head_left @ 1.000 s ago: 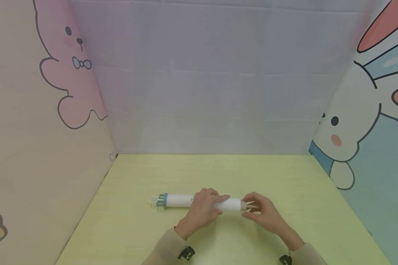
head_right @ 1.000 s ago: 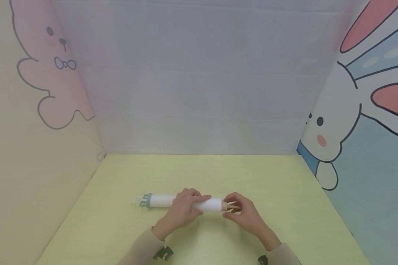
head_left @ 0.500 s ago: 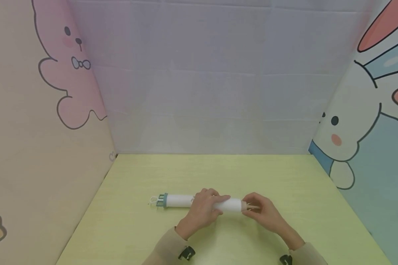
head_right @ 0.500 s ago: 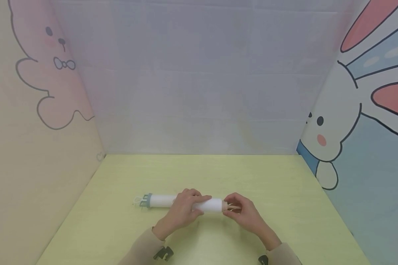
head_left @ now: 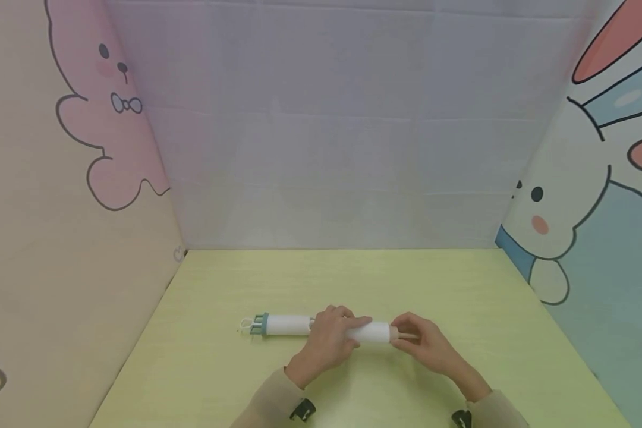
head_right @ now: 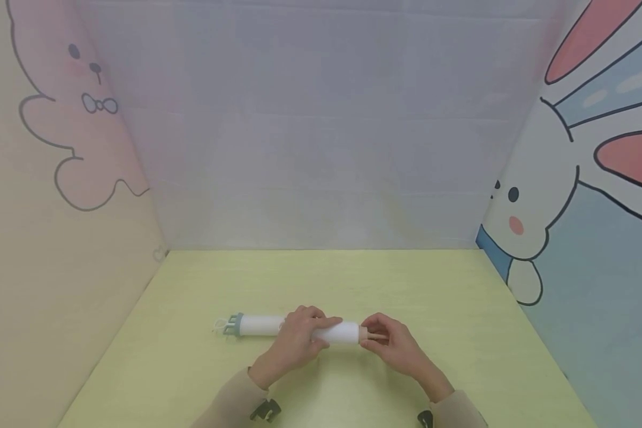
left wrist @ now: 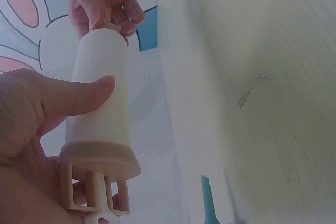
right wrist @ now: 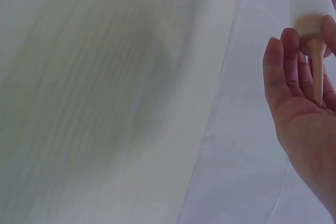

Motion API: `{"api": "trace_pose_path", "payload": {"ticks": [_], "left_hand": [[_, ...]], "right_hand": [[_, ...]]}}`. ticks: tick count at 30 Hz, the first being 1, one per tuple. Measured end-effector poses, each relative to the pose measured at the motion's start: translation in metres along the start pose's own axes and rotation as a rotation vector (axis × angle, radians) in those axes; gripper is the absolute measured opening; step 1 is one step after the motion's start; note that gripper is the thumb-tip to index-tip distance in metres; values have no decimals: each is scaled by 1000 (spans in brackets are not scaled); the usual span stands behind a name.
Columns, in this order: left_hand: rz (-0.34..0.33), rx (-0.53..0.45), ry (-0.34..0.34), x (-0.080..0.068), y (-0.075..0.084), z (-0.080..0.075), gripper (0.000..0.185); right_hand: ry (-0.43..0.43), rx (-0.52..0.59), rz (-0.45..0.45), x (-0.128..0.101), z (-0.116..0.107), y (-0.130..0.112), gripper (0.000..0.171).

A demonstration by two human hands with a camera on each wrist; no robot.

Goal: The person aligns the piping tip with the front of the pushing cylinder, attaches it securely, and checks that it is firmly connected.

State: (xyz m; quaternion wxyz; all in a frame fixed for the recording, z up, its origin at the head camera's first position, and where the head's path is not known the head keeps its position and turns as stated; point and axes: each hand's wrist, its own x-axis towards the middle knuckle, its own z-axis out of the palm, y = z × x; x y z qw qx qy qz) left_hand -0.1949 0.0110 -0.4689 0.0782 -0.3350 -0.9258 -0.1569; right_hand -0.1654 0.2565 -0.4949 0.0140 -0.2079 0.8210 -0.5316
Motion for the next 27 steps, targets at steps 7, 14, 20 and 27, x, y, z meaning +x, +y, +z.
{"api": "trace_pose_path", "payload": {"ticks": [7, 14, 20, 27], "left_hand": [[25, 10, 36, 2, 1, 6, 51], [55, 18, 85, 6, 4, 11, 52], [63, 11, 121, 12, 7, 20, 53], [59, 10, 118, 19, 11, 30, 52]], "right_hand": [[-2, -11, -3, -1, -5, 3, 26], [21, -7, 29, -3, -9, 6, 29], [87, -19, 50, -3, -11, 4, 28], [104, -51, 132, -6, -18, 7, 31]]}}
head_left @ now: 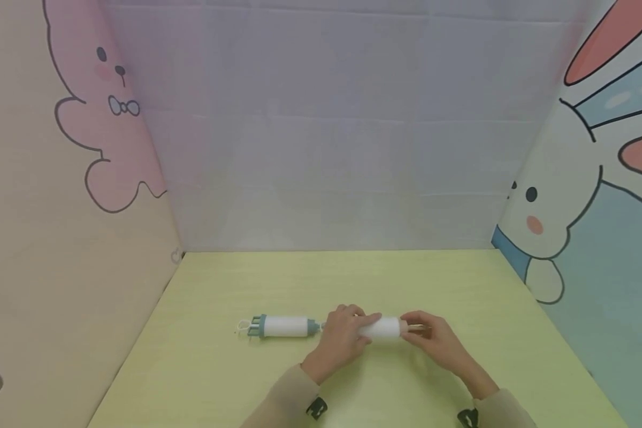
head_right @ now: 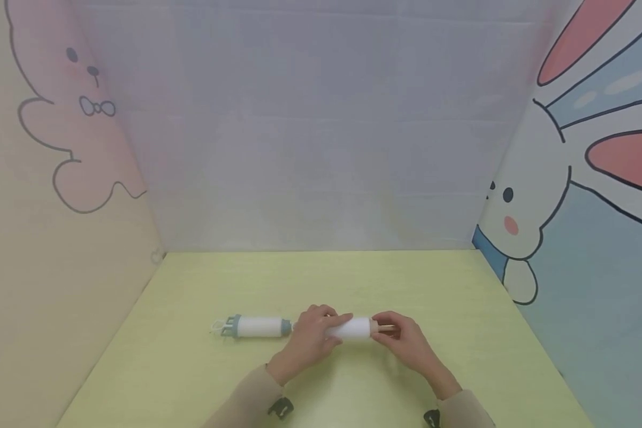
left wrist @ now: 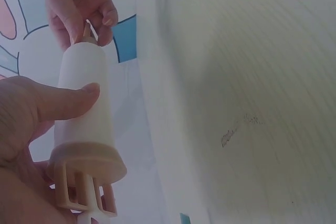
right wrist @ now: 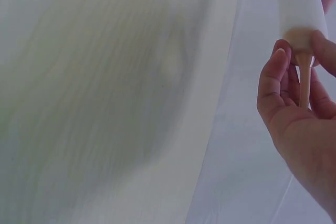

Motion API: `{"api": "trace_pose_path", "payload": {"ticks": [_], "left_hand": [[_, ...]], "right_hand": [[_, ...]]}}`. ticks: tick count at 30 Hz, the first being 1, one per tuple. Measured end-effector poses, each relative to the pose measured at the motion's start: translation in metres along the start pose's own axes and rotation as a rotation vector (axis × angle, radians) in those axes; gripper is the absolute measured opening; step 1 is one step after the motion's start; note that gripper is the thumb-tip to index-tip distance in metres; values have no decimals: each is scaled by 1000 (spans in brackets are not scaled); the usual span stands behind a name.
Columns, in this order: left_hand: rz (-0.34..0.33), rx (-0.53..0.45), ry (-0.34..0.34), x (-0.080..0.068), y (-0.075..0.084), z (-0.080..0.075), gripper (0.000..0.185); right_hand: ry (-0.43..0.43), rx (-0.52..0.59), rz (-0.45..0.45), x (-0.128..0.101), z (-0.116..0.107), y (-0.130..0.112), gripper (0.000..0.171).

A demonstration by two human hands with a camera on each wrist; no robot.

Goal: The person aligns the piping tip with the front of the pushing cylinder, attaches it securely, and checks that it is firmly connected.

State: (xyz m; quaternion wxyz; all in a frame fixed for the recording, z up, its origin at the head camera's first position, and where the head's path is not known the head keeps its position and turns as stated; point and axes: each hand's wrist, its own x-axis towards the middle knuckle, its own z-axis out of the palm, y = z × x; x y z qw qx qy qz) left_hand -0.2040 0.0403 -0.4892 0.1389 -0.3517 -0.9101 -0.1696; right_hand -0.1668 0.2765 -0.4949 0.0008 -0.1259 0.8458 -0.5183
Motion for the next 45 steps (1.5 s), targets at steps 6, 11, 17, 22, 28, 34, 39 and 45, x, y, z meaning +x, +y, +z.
{"api": "trace_pose_path", "payload": {"ticks": [6, 11, 17, 22, 28, 34, 39, 45], "left_hand": [[4, 0, 2, 7, 5, 6, 50], [-5, -16, 4, 12, 9, 14, 50], [-10, -18, 10, 19, 13, 28, 50], [-14, -37, 1, 26, 14, 38, 53], [-29, -48, -48, 33, 13, 44, 54], [-91, -68, -113, 34, 12, 45, 57], [-97, -98, -126, 36, 13, 48, 59], [-108, -91, -140, 40, 14, 48, 60]], "right_hand": [[8, 14, 53, -1, -7, 5, 34], [16, 43, 98, -3, -13, 10, 36], [40, 78, 165, -6, -17, 18, 40], [69, 99, 190, -7, -19, 25, 42], [96, 64, 184, -3, -20, 35, 42], [108, 76, 213, 1, -14, 43, 41], [139, 78, 234, 2, -14, 43, 41], [134, 60, 233, 4, -18, 44, 42]]}}
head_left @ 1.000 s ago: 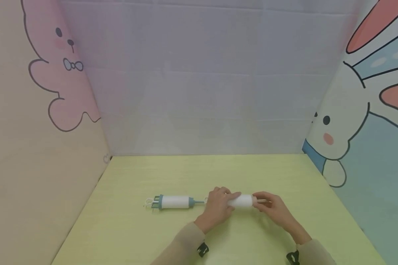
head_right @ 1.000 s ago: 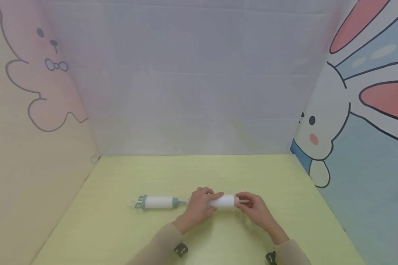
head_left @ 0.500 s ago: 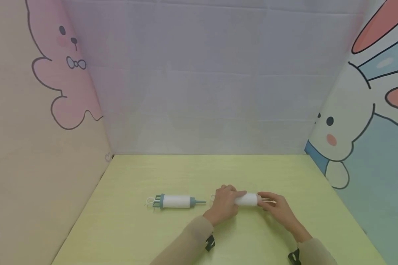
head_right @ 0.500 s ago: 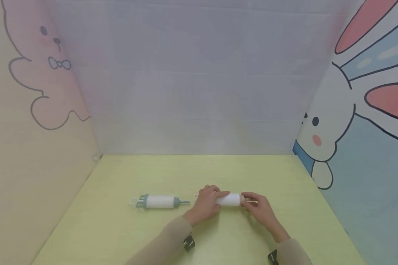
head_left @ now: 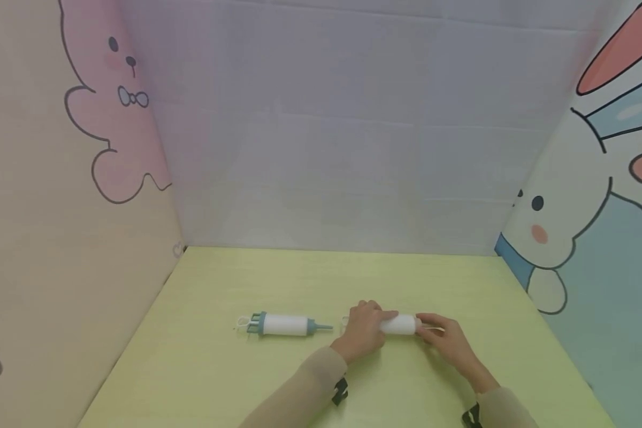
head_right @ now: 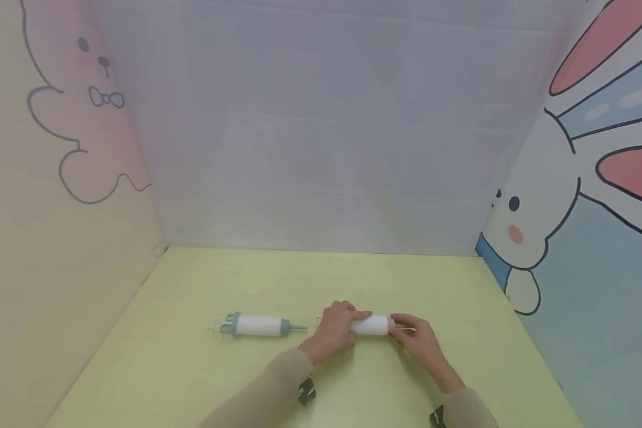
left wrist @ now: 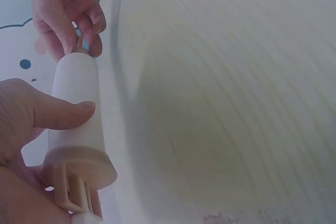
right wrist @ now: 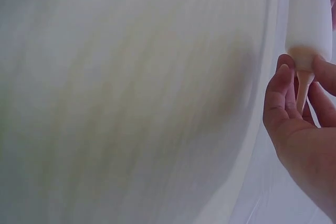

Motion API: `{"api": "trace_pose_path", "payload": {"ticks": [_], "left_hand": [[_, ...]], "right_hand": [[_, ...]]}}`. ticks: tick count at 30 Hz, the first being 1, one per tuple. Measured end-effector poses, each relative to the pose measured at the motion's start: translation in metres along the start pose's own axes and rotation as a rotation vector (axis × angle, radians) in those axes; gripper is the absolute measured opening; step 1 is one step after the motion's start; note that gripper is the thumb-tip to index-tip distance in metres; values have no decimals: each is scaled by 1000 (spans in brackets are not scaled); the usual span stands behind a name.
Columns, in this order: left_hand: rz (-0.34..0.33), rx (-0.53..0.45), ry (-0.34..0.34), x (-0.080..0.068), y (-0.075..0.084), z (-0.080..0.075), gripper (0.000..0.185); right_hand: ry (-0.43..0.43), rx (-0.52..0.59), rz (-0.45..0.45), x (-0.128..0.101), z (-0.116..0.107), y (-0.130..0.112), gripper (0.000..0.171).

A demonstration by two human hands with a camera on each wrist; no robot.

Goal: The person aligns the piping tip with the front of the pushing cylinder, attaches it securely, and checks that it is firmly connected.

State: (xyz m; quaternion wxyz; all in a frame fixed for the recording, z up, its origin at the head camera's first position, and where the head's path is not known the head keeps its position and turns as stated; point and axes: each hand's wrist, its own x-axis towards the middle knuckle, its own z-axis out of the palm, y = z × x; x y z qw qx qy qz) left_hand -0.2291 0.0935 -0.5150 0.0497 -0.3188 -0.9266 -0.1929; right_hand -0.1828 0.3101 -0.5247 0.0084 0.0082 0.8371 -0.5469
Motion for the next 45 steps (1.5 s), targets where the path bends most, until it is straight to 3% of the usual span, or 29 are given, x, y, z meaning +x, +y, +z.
{"api": "trace_pose_path", "payload": {"ticks": [10, 18, 30, 45], "left_hand": [[-20, -17, -1, 1, -4, 7, 61], [-30, -30, -20, 0, -3, 7, 59], [-88, -39, -70, 1, -5, 12, 61], [-86, 7, -78, 2, -6, 15, 61]], "right_hand": [[2, -57, 7, 5, 2, 2, 42], [25, -114, 69, 4, 5, -1, 39], [-5, -189, 5, 7, 5, 3, 37], [-52, -124, 35, 7, 5, 1, 43]]}}
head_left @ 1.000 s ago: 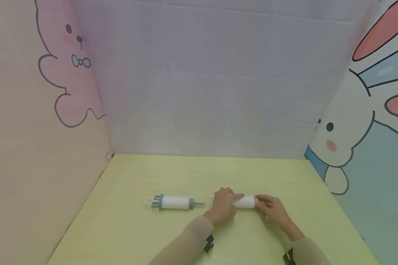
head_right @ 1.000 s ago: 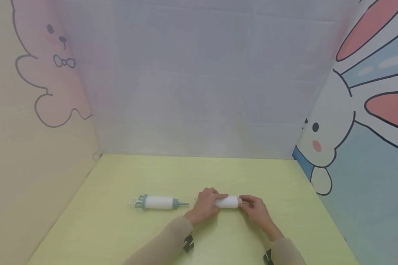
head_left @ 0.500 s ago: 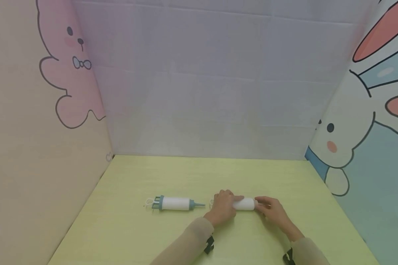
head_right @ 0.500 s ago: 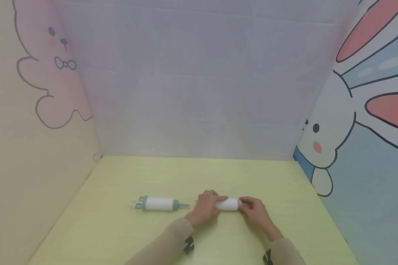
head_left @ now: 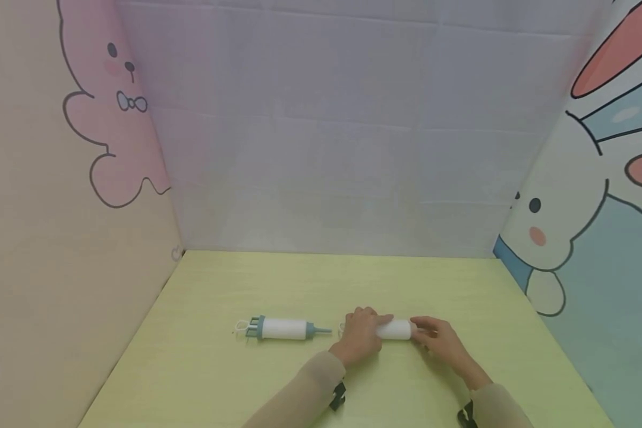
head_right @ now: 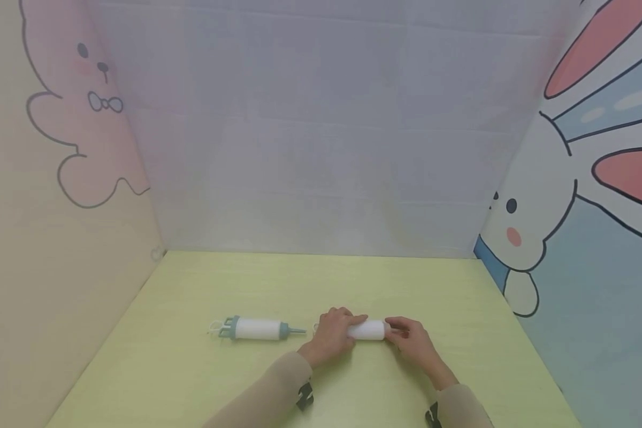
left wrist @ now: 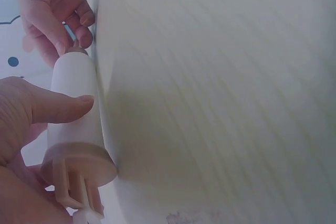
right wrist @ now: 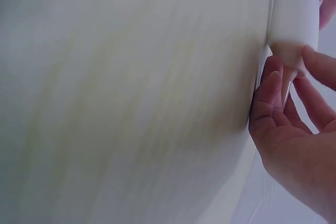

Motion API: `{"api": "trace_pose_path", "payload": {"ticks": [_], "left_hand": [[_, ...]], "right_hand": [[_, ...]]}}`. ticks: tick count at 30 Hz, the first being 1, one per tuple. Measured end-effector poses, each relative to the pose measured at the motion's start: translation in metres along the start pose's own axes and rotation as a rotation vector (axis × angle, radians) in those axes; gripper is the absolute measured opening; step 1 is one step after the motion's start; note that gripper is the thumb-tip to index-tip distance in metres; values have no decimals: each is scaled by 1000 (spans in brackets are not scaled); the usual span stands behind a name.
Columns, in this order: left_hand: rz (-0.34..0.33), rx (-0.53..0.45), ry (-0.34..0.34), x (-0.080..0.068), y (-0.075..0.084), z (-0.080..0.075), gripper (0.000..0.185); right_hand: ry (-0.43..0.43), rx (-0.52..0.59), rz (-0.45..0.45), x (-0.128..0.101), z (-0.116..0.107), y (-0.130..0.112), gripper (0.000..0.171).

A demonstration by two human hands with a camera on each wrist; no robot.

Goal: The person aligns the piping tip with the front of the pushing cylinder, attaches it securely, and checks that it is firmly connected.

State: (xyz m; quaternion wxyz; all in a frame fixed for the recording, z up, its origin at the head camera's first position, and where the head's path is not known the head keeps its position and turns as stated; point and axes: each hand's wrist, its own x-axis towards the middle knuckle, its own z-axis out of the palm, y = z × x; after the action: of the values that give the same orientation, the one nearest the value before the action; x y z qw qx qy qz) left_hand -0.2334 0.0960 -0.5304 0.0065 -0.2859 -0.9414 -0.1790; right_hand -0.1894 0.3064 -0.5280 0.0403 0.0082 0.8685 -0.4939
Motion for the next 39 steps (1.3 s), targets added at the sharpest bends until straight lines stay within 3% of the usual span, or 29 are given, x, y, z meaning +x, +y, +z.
{"api": "trace_pose_path", "payload": {"ticks": [28, 39], "left_hand": [[-8, 72, 27, -5, 4, -5, 62], [-4, 69, 30, -5, 7, -18, 69]], "right_hand": [[-46, 58, -7, -5, -6, -4, 44], [-55, 43, 5, -7, -10, -7, 47]]}}
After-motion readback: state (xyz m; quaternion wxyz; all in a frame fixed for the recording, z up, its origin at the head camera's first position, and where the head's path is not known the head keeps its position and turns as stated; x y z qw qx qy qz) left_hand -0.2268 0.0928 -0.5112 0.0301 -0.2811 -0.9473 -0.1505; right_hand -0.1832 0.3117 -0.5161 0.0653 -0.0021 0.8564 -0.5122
